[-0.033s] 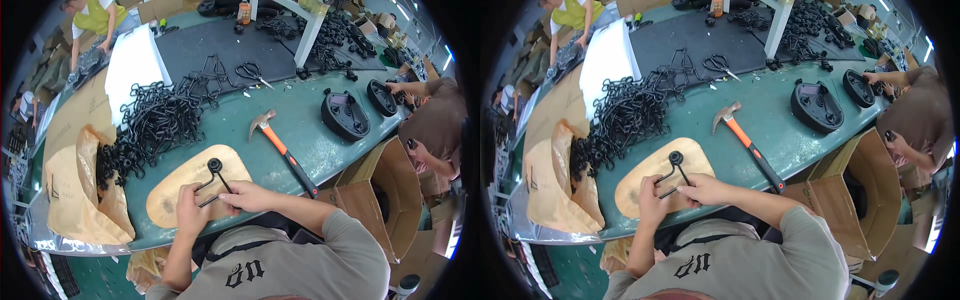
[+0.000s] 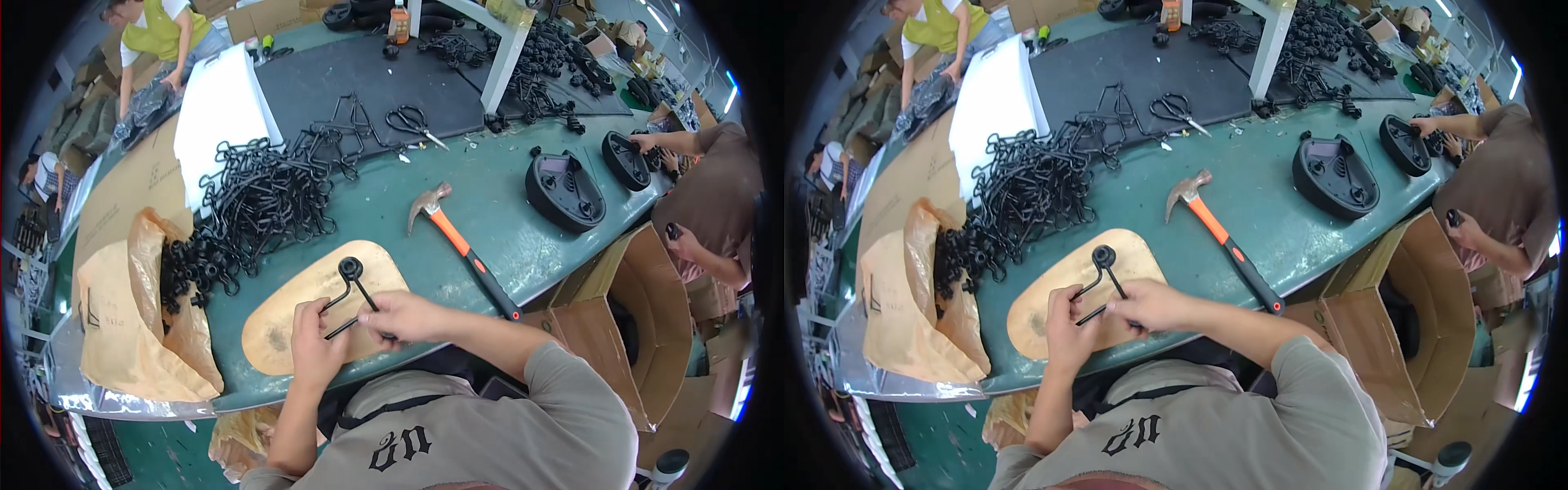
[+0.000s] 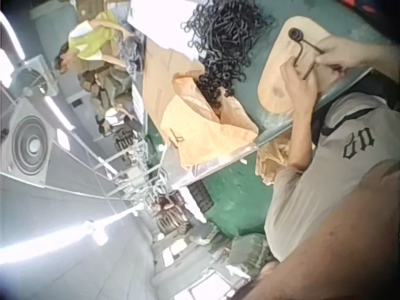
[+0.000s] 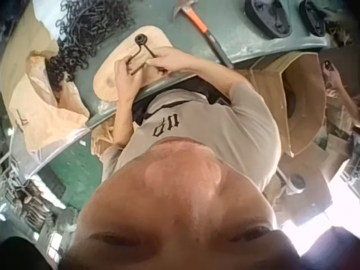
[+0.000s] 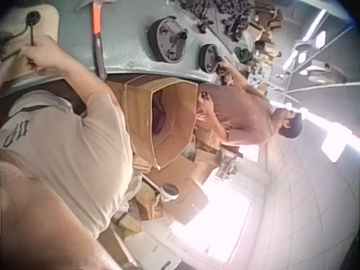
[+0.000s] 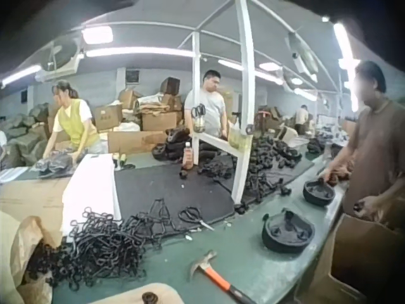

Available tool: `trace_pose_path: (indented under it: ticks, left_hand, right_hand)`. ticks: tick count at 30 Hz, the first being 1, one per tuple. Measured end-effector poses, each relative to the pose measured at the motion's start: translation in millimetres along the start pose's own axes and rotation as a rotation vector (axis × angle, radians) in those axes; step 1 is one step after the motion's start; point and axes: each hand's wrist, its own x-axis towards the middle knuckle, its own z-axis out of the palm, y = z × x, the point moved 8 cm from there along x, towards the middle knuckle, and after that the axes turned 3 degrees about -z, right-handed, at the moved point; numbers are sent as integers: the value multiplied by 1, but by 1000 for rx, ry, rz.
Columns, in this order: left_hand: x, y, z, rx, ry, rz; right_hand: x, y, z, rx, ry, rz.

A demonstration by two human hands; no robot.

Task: The person fastens a strap around their waist, then repeatedly places metal frames on a wooden board, fits plastic caps onto them, and hammers the caps into place using a hammer.

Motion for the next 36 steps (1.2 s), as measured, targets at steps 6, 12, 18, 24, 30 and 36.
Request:
trace_pose_path:
  ticks: [6, 12, 18, 24, 30, 36]
  left_hand:
    - [-15, 33, -34, 169, 254, 358]
    - [-39, -8, -34, 226, 218, 300]
    - [-59, -18, -32, 253, 214, 249]
    - [-56, 42, -59, 248, 322, 402]
    - [-79, 159, -112, 124, 474, 815]
    - [-147, 194, -188, 111, 522, 1188]
  right_hand:
    - [45, -126, -210, 146, 365, -552]
    - [27, -131, -264, -139, 955, -604]
    - [-9, -54, -133, -725, 678, -614]
    - [-80, -29, -77, -911, 805, -851]
    - [-121, 15, -83, -863, 808, -757]
    - [-105, 35, -71, -873, 743, -830]
